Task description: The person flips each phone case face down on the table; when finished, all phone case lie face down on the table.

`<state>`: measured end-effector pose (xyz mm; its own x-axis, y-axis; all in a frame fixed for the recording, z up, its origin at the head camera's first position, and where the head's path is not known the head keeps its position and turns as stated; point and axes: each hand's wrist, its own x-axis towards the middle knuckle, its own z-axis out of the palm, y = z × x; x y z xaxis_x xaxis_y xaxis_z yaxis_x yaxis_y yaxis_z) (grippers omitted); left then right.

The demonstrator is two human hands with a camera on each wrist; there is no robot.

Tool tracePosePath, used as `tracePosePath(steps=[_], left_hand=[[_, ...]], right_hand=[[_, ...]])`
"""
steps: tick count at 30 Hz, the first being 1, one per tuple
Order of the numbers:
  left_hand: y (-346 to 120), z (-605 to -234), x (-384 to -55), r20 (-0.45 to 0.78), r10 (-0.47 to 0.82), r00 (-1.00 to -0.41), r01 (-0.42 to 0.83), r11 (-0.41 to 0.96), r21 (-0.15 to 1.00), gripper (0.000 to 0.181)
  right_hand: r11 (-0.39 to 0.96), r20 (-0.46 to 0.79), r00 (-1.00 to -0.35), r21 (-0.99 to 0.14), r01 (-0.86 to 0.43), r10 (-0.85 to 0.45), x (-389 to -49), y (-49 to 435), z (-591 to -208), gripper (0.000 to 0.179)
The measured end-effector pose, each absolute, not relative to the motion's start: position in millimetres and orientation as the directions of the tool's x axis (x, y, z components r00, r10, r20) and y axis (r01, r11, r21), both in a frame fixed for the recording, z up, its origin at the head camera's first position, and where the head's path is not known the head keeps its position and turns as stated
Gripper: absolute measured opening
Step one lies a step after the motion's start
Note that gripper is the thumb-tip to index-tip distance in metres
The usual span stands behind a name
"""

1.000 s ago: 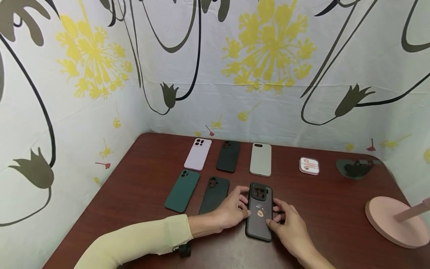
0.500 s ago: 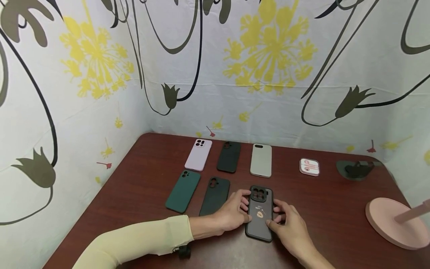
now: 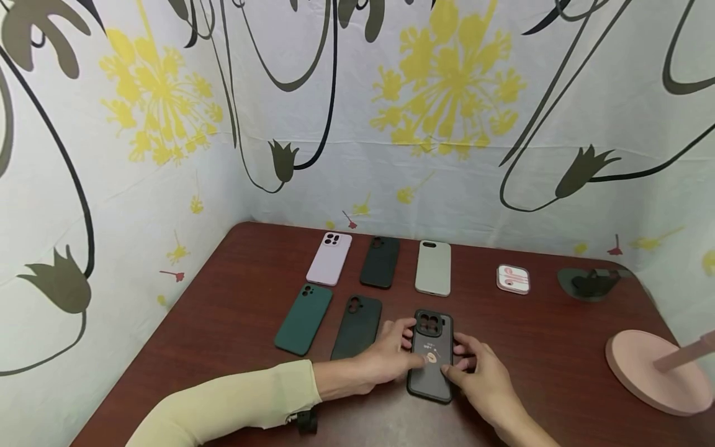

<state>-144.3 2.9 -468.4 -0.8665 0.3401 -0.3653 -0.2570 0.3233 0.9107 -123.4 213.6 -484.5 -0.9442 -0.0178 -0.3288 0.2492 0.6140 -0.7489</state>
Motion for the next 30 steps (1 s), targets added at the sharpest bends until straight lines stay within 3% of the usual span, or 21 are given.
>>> tracePosePath(steps=[10,21,30], left_hand=[[2.7,-461.3,-135.0,-0.442,0.345,-0.828,-0.356,0.286,0.89,0.074],[-8.1,-446.6,-128.0,-0.335,0.369,-0.867,-0.293,0.168,0.941,0.066],[-71.4,-416.2,-146.8,-0.186,0.316,-0.93,-0.157,0.116,0.981,0.065]], right_hand=[[0.565,-0.397,-0.917,-0.763,0.314,-0.026,-124.6,215.3,-484.3,0.077],[0.479,-0.484,-0.873,-0.781,0.4,-0.061,-126.6,242.0,-464.7,0.076],[0.652,-0.354,-0.933,-0.722,0.231,-0.062,-131.1,283.2,-452.4,0.077]])
